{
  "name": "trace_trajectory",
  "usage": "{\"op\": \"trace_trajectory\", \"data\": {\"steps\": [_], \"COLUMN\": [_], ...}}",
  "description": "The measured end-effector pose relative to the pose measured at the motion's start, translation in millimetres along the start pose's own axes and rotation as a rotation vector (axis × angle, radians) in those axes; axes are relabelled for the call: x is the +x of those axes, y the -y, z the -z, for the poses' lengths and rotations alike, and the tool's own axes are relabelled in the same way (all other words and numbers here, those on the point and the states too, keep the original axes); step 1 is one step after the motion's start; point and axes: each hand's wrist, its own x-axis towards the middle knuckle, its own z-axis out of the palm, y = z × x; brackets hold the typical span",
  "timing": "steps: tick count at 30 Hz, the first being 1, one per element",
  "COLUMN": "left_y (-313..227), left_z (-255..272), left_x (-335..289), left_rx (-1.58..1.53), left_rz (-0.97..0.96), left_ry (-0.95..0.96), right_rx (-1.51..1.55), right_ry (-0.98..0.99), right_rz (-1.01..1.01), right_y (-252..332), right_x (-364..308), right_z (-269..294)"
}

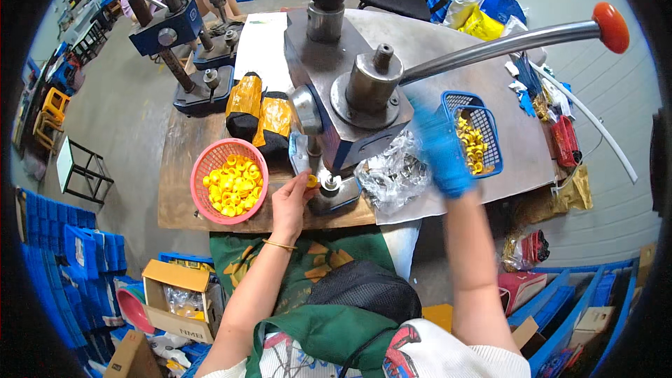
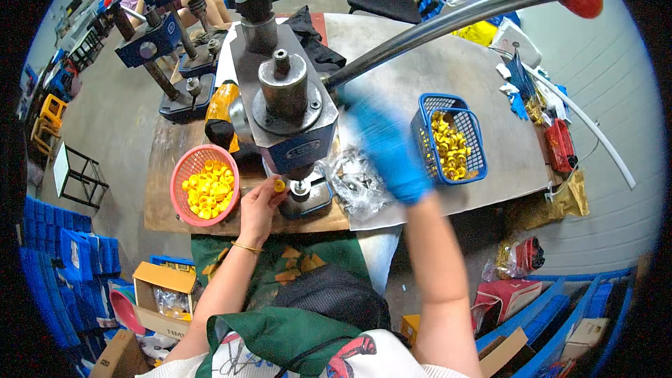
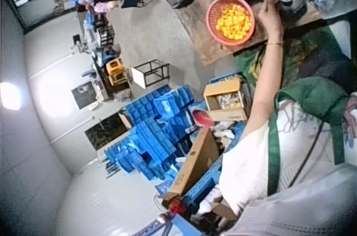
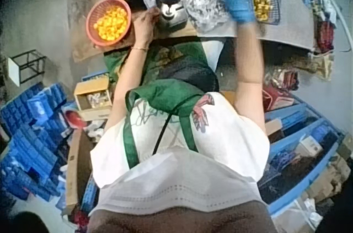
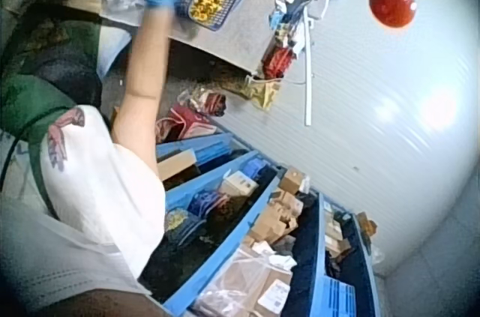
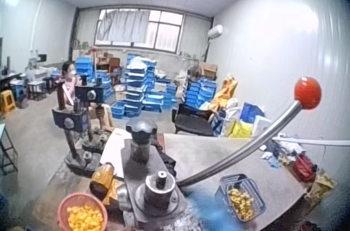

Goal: Use a manual press machine to attach yellow plastic caps to parts.

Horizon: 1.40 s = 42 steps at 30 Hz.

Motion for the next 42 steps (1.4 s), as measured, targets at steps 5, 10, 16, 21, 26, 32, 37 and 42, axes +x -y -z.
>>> {"op": "trace_trajectory", "data": {"steps": [5,10,16,21,26,32,37,42], "left_y": [-3,7,6,2,1,-2,-3,-5], "left_z": [7,8,-19,-19,-1,-6,-10,-16], "left_x": [3,14,7,-5,-7,-9,-10,-9], "left_rx": [0.115,0.338,0.966,1.022,0.979,0.929,0.968,1.191], "left_rz": [-0.021,-0.222,-0.743,-0.845,-0.812,-0.798,-0.769,-0.823], "left_ry": [-0.008,0.003,0.124,0.091,0.008,0.002,0.065,0.140], "right_rx": [0.108,0.033,0.241,-0.073,-0.110,-0.093,0.044,0.367], "right_ry": [0.354,0.298,0.232,0.456,0.508,0.622,0.663,0.055], "right_rz": [0.073,0.117,-0.174,-0.052,0.167,-0.008,-0.068,-0.209], "right_y": [-45,-50,-58,-41,-46,-55,-47,41], "right_x": [-86,-90,-88,-67,-55,-55,-56,18], "right_z": [-129,-134,-113,-94,-102,-117,-106,-19]}}
